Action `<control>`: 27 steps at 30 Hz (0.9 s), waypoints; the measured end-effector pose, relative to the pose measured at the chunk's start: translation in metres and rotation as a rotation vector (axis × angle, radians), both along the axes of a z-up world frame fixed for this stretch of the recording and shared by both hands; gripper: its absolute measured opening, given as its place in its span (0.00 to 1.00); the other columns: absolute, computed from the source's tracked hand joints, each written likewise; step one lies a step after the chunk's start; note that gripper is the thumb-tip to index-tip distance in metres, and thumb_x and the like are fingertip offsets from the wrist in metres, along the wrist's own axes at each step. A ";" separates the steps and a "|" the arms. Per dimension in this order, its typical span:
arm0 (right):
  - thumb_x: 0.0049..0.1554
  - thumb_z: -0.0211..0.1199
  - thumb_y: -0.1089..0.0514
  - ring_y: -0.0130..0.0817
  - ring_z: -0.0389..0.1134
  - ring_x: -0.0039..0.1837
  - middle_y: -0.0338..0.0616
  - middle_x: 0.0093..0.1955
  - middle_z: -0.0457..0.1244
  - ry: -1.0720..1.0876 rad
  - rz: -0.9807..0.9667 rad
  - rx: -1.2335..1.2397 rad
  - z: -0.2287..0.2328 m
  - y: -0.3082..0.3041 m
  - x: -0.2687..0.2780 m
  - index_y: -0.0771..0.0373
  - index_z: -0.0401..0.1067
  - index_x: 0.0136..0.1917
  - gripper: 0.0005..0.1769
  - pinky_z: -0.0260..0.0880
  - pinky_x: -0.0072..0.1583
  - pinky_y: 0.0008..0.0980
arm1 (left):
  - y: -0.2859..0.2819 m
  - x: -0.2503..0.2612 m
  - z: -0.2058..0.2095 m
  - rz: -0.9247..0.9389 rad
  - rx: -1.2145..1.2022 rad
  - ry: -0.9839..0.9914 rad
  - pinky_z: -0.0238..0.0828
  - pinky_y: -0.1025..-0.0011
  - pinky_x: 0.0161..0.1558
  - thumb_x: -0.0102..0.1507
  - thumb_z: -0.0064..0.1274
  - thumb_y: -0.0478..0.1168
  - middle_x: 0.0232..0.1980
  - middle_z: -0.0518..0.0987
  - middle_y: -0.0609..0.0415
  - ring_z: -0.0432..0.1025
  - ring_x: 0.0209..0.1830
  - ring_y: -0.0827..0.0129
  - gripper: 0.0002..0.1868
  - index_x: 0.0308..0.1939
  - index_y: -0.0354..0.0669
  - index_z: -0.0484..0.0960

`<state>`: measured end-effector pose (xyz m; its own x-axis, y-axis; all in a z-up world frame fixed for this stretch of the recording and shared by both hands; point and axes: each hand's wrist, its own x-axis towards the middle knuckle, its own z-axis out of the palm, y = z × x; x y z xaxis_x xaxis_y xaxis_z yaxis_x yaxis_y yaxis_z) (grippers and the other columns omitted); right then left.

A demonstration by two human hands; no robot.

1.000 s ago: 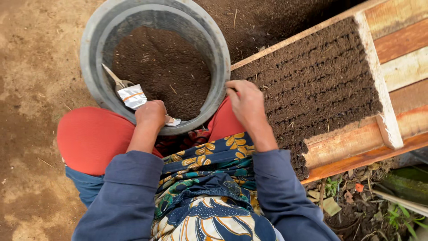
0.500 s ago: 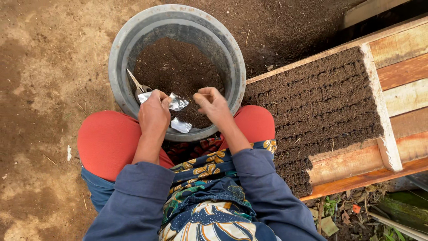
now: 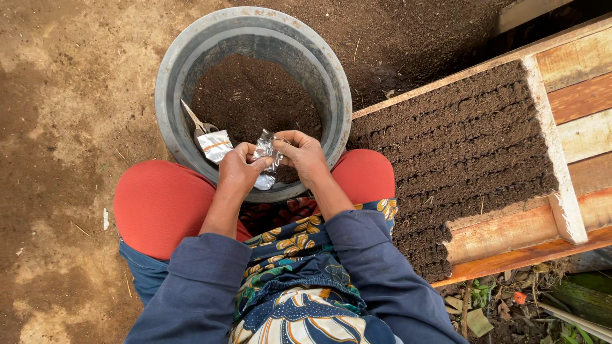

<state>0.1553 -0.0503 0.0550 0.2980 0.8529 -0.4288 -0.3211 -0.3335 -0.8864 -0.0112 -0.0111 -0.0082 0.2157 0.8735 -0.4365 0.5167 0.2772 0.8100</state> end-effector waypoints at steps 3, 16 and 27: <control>0.51 0.78 0.59 0.21 0.72 0.44 0.37 0.42 0.69 -0.035 0.008 0.004 -0.001 0.001 0.005 0.63 0.80 0.52 0.16 0.81 0.47 0.20 | -0.006 0.001 0.039 -0.027 -0.008 -0.003 0.76 0.58 0.53 0.54 0.75 0.57 0.40 0.87 0.62 0.82 0.47 0.59 0.30 0.57 0.61 0.83; 0.60 0.70 0.57 0.21 0.71 0.44 0.39 0.38 0.68 -0.058 0.129 0.096 -0.009 0.000 -0.004 0.62 0.77 0.55 0.12 0.82 0.49 0.28 | 0.007 -0.002 0.055 -0.128 0.154 0.013 0.76 0.41 0.54 0.78 0.44 0.55 0.42 0.82 0.43 0.78 0.50 0.39 0.20 0.49 0.45 0.84; 0.46 0.78 0.67 0.51 0.63 0.69 0.49 0.55 0.63 -1.089 0.600 0.496 0.062 0.005 -0.029 0.64 0.75 0.36 0.11 0.67 0.70 0.48 | 0.019 -0.019 0.019 -0.351 0.208 0.214 0.78 0.41 0.53 0.66 0.58 0.52 0.55 0.85 0.57 0.78 0.57 0.45 0.13 0.35 0.52 0.90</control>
<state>0.1258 -0.0458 0.1170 -0.1852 0.9665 0.1775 0.7036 0.2565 -0.6627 -0.0301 0.0083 0.0105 0.4380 0.8375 -0.3268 0.7120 -0.1012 0.6949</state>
